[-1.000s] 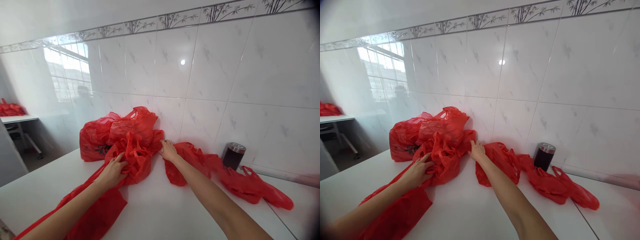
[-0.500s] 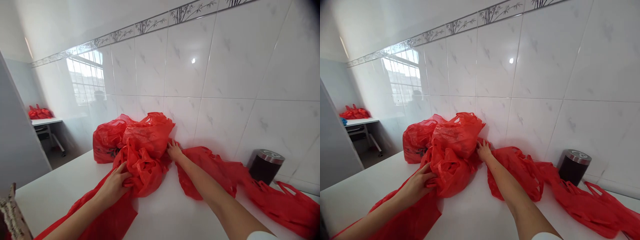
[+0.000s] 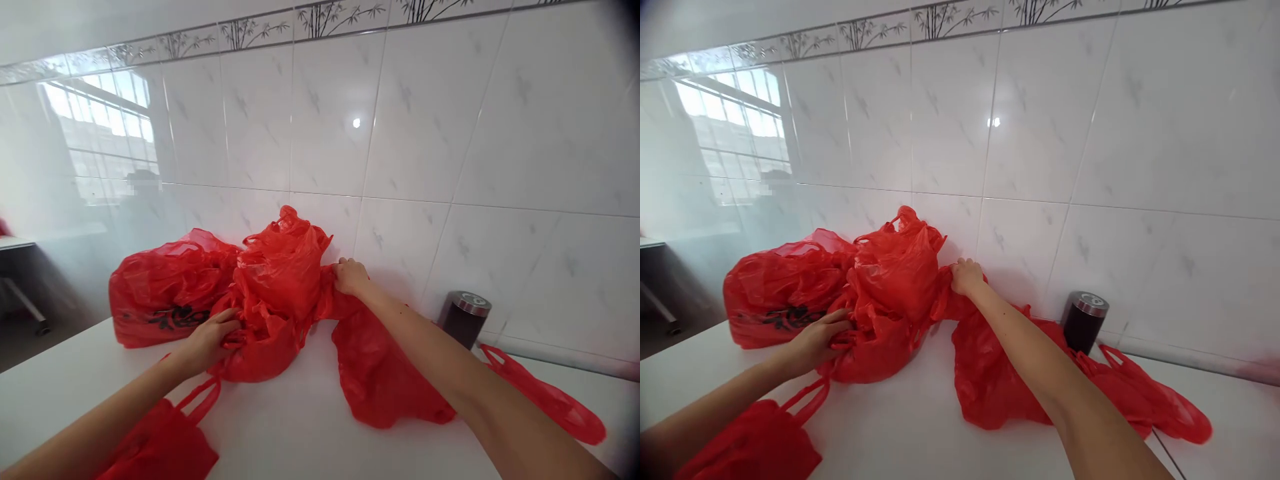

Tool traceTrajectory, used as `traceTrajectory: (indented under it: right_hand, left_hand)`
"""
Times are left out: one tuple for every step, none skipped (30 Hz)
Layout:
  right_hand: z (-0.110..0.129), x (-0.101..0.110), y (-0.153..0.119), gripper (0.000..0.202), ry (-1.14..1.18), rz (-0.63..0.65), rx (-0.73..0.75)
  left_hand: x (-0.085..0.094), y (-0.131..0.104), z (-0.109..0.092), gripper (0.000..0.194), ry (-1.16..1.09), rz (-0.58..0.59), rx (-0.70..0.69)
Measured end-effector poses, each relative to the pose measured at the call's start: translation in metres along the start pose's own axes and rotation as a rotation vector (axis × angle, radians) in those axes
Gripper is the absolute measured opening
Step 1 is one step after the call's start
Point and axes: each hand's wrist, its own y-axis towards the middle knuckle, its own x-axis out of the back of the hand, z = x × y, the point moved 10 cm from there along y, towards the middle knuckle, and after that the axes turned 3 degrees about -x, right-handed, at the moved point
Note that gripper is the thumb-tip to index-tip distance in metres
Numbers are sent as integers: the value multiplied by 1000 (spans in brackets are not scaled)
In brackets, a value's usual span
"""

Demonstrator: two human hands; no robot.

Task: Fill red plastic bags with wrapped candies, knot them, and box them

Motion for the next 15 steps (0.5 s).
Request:
traceTrajectory:
  right_hand:
    - [-14, 0, -3, 30, 23, -5, -46]
    - [-29, -1, -7, 31, 51, -7, -94]
    - [-42, -3, -10, 31, 83, -7, -143]
    - [-55, -5, -13, 32, 115, -7, -192]
    - [-66, -8, -16, 32, 147, -9, -239]
    - [-77, -9, -18, 32, 175, -14, -284]
    - [-85, -9, -19, 32, 198, -23, -325]
    - [-93, -7, -20, 32, 217, -37, -362]
    - [-101, -4, -21, 32, 231, -54, -397]
    - [-108, 0, -21, 31, 241, -73, -430]
    - [-116, 4, -21, 31, 249, -91, -461]
    - [-124, 9, -22, 31, 255, -107, -492]
    - [-133, 12, -23, 31, 260, -119, -521]
    - [-141, 15, -24, 31, 264, -124, -549]
    - [-149, 16, -26, 31, 269, -124, -575]
  left_hand:
    - [0, 12, 0, 21, 4, 12, -39]
    - [1, 24, 1, 22, 11, 18, -71]
    - [2, 35, 2, 24, 19, 17, -96]
    - [5, 45, 3, 26, 25, 6, -109]
    - [6, 54, 3, 27, 31, -4, -120]
    - [7, 62, 1, 29, 35, -9, -135]
    - [5, 68, -4, 29, 36, -6, -154]
    - [1, 72, -11, 28, 35, 1, -176]
    - [-4, 75, -20, 28, 34, 7, -196]
    - [-9, 76, -29, 29, 37, 6, -206]
    - [-13, 78, -36, 29, 45, -5, -204]
    - [-17, 79, -43, 30, 57, -23, -188]
    - [-19, 81, -47, 30, 75, -47, -162]
    - [-20, 82, -50, 30, 96, -71, -128]
    - [-21, 84, -51, 29, 119, -94, -89]
